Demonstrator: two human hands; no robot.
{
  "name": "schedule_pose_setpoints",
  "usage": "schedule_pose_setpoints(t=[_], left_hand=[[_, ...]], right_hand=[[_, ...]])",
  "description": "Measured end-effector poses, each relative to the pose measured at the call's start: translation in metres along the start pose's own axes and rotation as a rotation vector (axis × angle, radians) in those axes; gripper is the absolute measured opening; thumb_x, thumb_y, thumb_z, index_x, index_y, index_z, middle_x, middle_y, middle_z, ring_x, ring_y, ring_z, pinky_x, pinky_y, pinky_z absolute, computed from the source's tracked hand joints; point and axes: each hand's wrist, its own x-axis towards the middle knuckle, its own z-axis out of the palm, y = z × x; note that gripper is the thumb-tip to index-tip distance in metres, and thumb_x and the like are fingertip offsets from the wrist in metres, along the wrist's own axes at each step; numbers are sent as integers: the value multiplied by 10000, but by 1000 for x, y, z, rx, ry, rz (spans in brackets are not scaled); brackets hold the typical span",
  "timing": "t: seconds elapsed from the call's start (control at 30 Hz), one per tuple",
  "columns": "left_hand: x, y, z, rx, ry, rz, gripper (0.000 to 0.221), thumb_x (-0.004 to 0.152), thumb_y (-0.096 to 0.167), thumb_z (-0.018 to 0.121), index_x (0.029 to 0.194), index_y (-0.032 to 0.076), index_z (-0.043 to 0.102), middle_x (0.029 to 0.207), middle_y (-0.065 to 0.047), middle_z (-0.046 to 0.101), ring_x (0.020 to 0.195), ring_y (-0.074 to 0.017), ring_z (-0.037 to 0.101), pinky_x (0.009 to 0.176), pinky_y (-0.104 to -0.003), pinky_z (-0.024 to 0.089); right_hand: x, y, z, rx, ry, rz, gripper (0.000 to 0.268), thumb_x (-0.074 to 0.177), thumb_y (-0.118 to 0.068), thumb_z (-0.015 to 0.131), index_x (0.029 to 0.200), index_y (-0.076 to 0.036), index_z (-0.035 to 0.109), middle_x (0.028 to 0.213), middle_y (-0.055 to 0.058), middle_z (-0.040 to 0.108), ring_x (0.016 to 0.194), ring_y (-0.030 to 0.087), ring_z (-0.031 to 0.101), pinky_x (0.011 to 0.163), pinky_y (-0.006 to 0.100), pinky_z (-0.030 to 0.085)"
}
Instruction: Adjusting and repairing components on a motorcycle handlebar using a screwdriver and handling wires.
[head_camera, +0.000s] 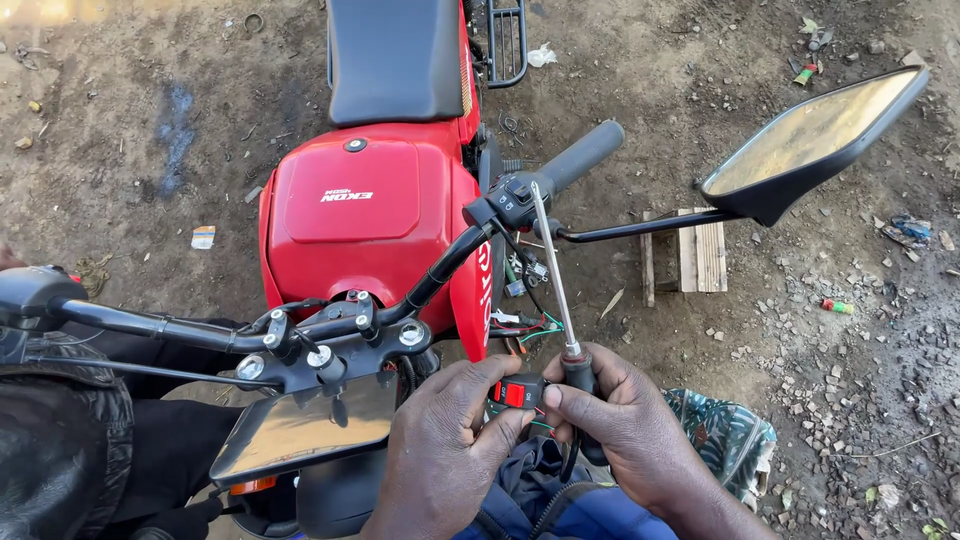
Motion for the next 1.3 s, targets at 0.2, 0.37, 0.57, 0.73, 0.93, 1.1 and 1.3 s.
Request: schedule_pose_setpoints(t=[0.2,0.37,0.57,0.73,0.93,1.1,1.3], left_hand=[[6,5,-5,-91,20,157,358,799,184,800,1144,134,716,1078,-18,577,1002,-164,610,692,-292,576],[14,0,0,-190,5,225,425,926,141,653,1347,99,621,1284,-73,614,1213,-241,599,1053,-365,462],[28,2,1,-258,84,290,209,947,34,630,1147,89,655,1127,-78,619,1035,-228,661,923,-349,549],[44,-13,-11,-993,92,-142,269,864,-129,595,1077,21,662,1115,-163,683,685,-261,618,668,-337,569],[47,0,-4,-1067,-54,-212,262,826,-80,661,1079,-18,631,1040,-216,743,604,-204,639,493,-281,466],[39,-9,14,-1223,-107,-425,326,850,-61,647,1171,-17,607,746,-166,615,485,-251,565,362,-332,464],[32,-22,14,-1593,-195,-432,253,903,50,579,1143,-33,590,783,-290,595,575,-394,640,414,-382,500]], right_hand=[[-1,-1,2,-6,11,32,148,848,-40,755,980,-18,692,672,139,646,512,201,571,523,292,422],[-2,-22,15,58,-13,40,170,848,-40,754,995,-23,669,673,144,638,492,191,575,450,306,427],[-1,-43,26,-31,2,-43,175,847,-41,769,1013,-37,717,697,69,602,579,163,612,499,273,408],[6,-54,16,-399,60,-288,91,855,-134,760,819,-103,682,704,-13,577,611,86,465,540,261,392],[16,-48,23,-342,-67,-301,309,844,-157,834,1144,-121,770,633,-83,390,587,37,351,531,208,302],[31,-38,18,-429,-11,-222,224,821,-139,862,1032,-145,788,734,-55,570,658,52,467,593,215,404],[15,-50,18,-97,-178,-160,144,902,-118,714,986,-22,648,657,116,612,553,210,587,542,346,501]])
